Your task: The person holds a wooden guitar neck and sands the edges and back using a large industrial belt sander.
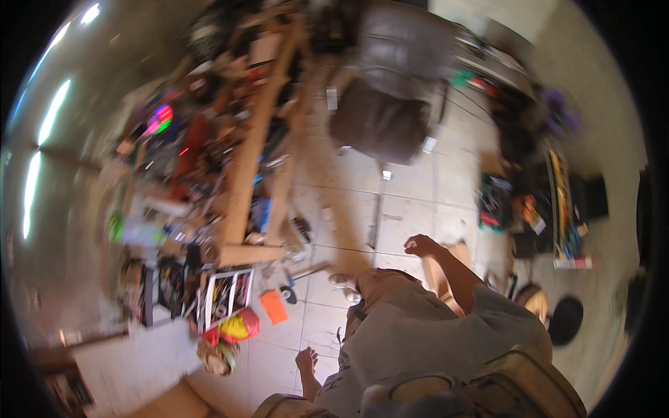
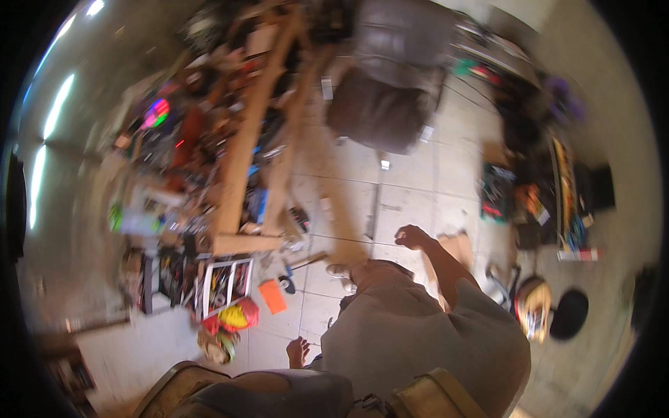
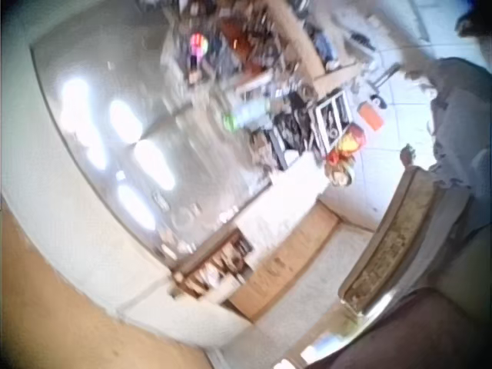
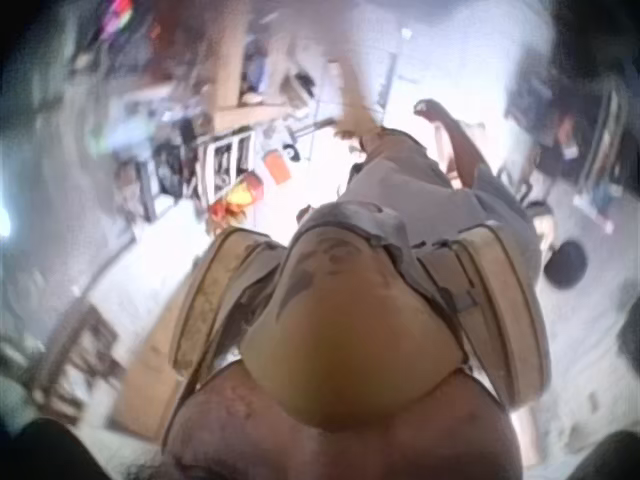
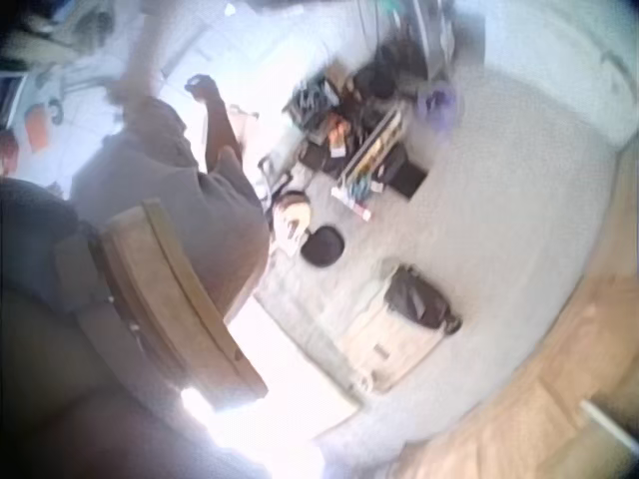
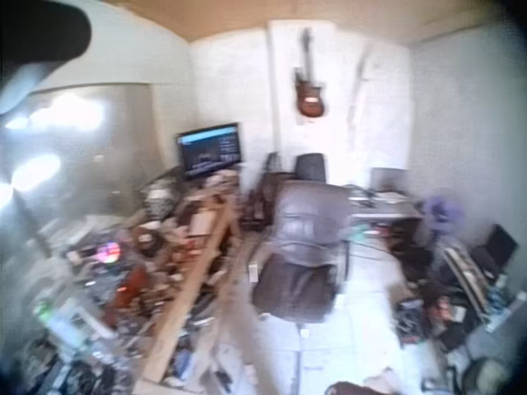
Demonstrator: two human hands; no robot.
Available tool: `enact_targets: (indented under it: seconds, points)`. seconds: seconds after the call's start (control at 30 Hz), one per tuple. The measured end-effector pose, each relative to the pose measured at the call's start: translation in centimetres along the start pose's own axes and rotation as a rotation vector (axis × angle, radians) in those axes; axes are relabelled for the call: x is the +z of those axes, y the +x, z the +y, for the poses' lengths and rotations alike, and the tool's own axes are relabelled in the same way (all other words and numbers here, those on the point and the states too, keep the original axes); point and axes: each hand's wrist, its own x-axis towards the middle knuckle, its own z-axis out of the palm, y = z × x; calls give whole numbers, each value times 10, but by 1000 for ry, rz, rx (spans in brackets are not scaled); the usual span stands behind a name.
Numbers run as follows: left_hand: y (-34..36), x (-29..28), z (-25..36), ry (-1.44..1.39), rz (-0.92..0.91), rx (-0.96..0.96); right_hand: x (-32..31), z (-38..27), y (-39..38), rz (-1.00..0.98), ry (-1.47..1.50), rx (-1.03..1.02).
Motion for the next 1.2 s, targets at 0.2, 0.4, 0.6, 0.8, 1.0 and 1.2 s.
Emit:
enact_targets:
  seconds: [0.2,0.4,0.6,0.8,1.0,1.2]
  points:
    - [24,61,31,139,-220,-79,-46,77,-78,169,235,255]
    - [66,179,155,382,-388,-17,-28,161,-55,439,343,243]
    - [72,305,340,455,-436,246,-52,169,-60,493,419,425]
    - [2,462,465,730,-524,557,-19,234,-105,577,299,804]
    - [55,548,534,1416,-936,559,17,168,-147,922,738,1076]
    - [66,607,587,1559,-889,402,85,89,-93,857,675,1062]
